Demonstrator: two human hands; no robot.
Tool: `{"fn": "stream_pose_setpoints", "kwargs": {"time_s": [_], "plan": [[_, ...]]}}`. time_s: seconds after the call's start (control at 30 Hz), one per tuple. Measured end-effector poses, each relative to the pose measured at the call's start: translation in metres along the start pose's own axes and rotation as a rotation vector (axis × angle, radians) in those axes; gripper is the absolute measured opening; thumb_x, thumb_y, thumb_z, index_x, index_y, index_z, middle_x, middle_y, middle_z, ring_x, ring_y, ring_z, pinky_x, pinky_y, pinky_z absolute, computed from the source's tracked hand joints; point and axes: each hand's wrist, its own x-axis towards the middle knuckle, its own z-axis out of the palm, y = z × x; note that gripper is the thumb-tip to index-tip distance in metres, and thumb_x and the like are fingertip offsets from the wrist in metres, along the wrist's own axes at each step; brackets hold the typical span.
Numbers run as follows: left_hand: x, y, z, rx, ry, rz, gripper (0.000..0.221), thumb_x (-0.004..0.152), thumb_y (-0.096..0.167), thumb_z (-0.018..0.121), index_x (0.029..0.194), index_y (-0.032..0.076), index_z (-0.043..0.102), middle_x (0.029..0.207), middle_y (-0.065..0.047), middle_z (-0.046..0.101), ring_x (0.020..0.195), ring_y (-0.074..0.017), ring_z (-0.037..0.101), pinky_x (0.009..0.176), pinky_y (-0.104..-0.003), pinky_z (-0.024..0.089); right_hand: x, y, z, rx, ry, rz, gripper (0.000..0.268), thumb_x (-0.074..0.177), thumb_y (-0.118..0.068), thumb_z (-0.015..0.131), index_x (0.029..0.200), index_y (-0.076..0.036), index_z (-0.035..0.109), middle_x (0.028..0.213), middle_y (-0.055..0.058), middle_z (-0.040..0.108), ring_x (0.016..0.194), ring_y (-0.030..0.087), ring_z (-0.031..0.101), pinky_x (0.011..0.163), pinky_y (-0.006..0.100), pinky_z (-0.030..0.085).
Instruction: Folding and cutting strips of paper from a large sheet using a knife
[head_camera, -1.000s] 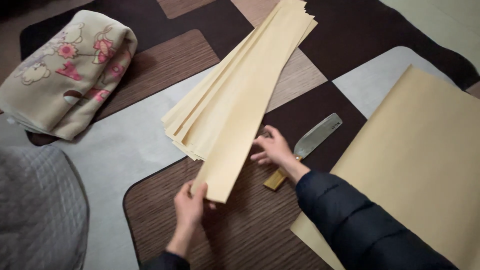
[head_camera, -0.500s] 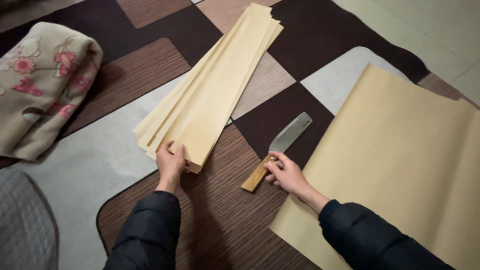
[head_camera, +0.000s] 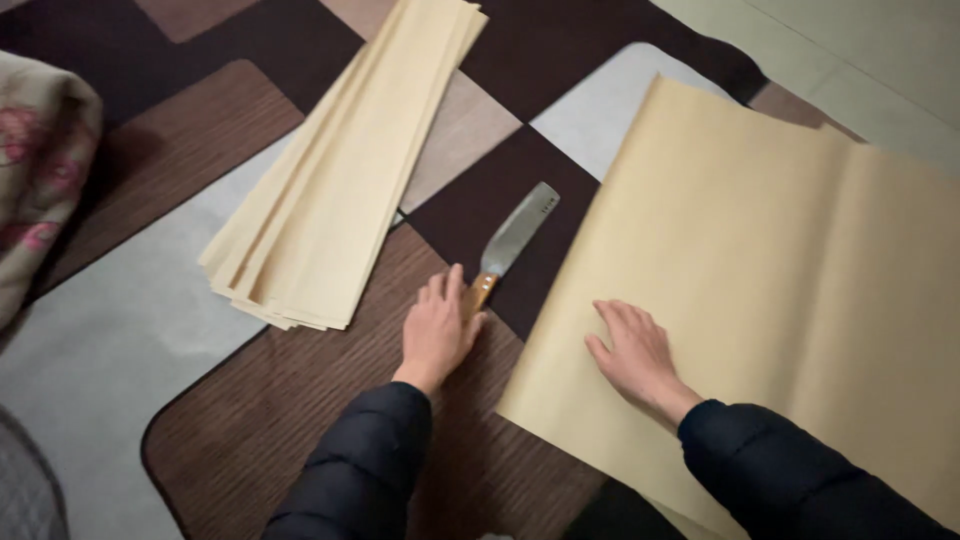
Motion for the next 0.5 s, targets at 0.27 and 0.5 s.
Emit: {"fn": "stream_pose_setpoints", "kwargs": {"time_s": [0.27,0.5], "plan": [[-0.019,-0.011,0.021,0.221,-0.032,-0.006,0.075,0.099,0.026,0.079,0.168,0.017,0.052,0.126,-0.014,0.064,0.116,-0.0359,0.072,0.078,-0.044,0.072,-0.046,0.006,-0.014,-0.149,-0.266,0.068,0.098,0.105,-0.072,0.063,0.183,-0.023,0.029,0.192,0.021,0.016,0.175,0.054,0.014,0.132,0.083,0.019],[-0.042,-0.027,-0.005,0.371,0.127,-0.062,0.066,0.094,0.036,0.082,0.156,0.022,0.061,0.122,-0.007,0.065,0.113,-0.0294,0.067,0.086,-0.041,0.061,-0.033,-0.019,0.003,-0.173,-0.280,-0.059,0.105,0.103,-0.077,0.063,0.184,-0.023,0.024,0.192,0.022,0.013,0.174,0.056,0.011,0.131,0.082,0.020]]}}
